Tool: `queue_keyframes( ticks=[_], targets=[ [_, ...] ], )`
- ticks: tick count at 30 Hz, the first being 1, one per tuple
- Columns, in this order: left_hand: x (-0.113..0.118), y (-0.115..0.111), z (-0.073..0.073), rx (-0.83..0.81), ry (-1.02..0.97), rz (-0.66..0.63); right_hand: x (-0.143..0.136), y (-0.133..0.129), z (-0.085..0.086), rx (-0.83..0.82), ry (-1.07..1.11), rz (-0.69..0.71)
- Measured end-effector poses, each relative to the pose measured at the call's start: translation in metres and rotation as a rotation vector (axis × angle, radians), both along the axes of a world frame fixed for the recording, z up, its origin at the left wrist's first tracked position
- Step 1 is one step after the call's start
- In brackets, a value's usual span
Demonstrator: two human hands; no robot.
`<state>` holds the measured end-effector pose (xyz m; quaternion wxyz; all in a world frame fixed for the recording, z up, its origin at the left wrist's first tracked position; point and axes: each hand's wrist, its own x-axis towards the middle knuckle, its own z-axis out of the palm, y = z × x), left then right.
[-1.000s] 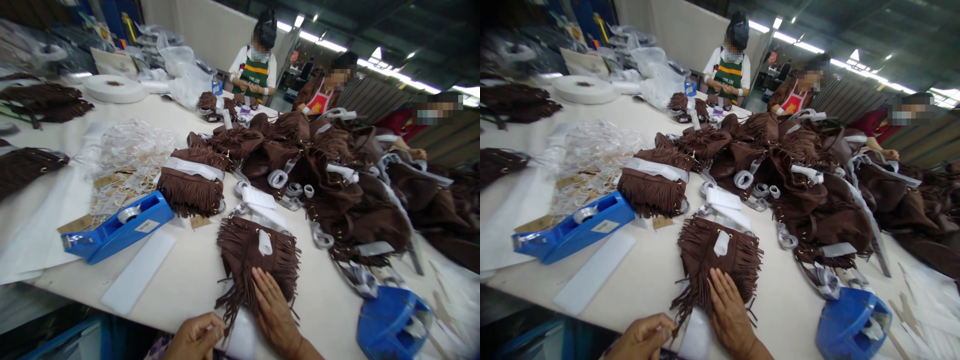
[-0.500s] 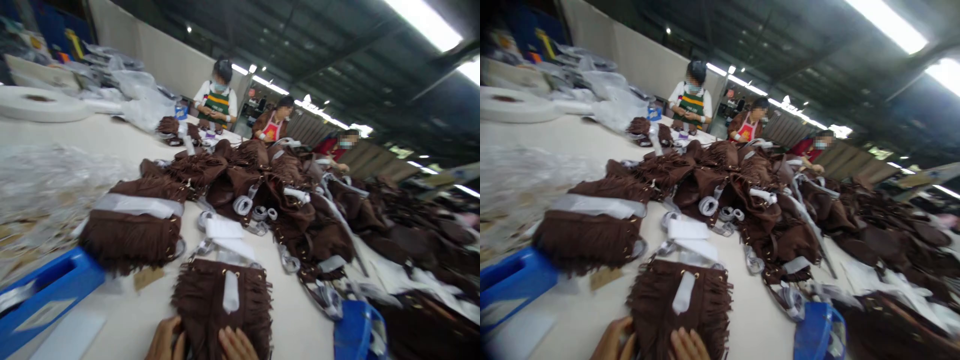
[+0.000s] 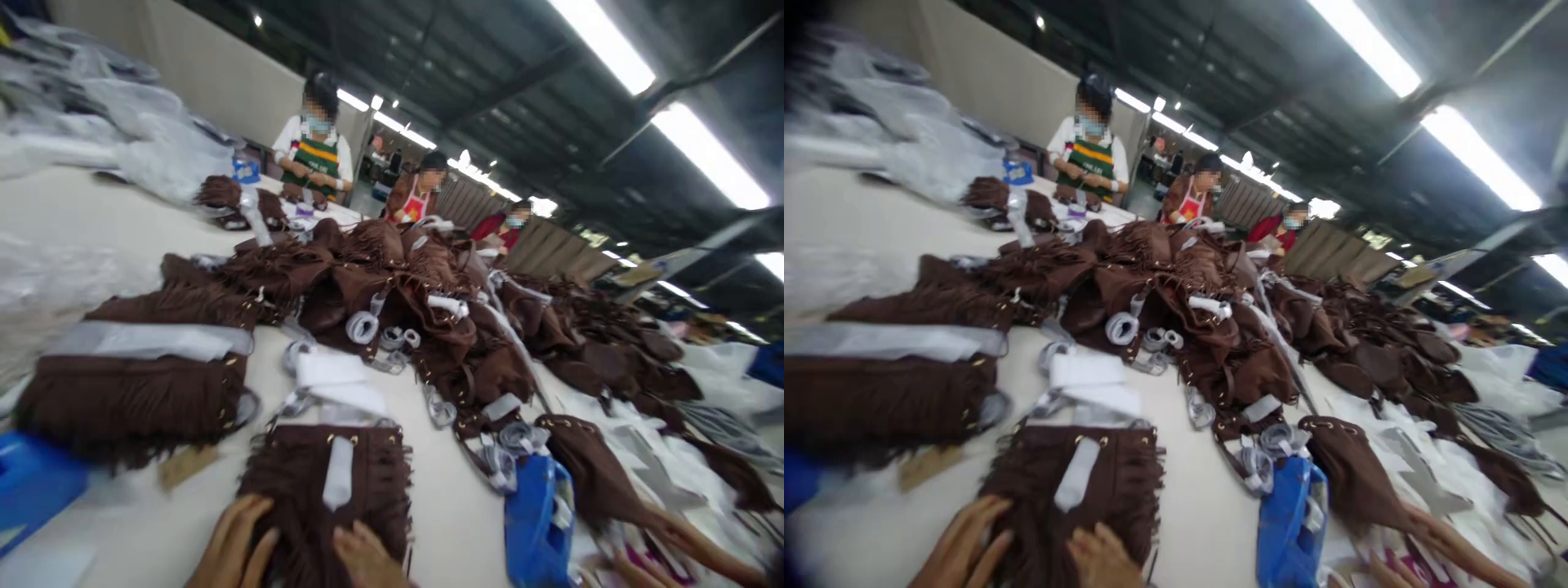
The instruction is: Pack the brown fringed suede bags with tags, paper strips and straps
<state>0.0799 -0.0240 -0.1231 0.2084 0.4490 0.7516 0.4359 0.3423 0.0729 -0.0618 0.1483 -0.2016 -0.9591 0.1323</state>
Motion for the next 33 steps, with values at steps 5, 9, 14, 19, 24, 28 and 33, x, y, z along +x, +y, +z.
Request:
queue_keyframes(
  ticks=[5,9,14,19,24,28,33],
  targets=[
    [0.015,-0.022,0.032,-0.065,0.294,-0.109,-0.006,-0.040,-0.014,-0.300,0.176,-0.067],
    [0.019,-0.017,0.036,-0.086,0.452,-0.095,-0.002,-0.040,-0.013,-0.353,0.184,-0.105],
    [0.019,-0.018,0.027,-0.004,0.521,-0.143,-0.001,-0.039,-0.014,-0.349,0.162,-0.107],
    [0.015,-0.017,0.023,0.099,0.503,-0.192,-0.003,-0.041,-0.015,-0.310,0.163,-0.098],
    [0.006,-0.025,0.030,0.141,0.397,-0.189,-0.011,-0.042,-0.009,-0.183,0.114,0.021],
    [0.007,-0.036,0.035,0.144,0.321,-0.144,-0.014,-0.041,-0.003,-0.149,-0.019,0.080],
    [0.012,-0.046,0.034,0.162,0.309,-0.060,-0.012,-0.040,-0.004,-0.147,-0.080,0.106]
  ],
)
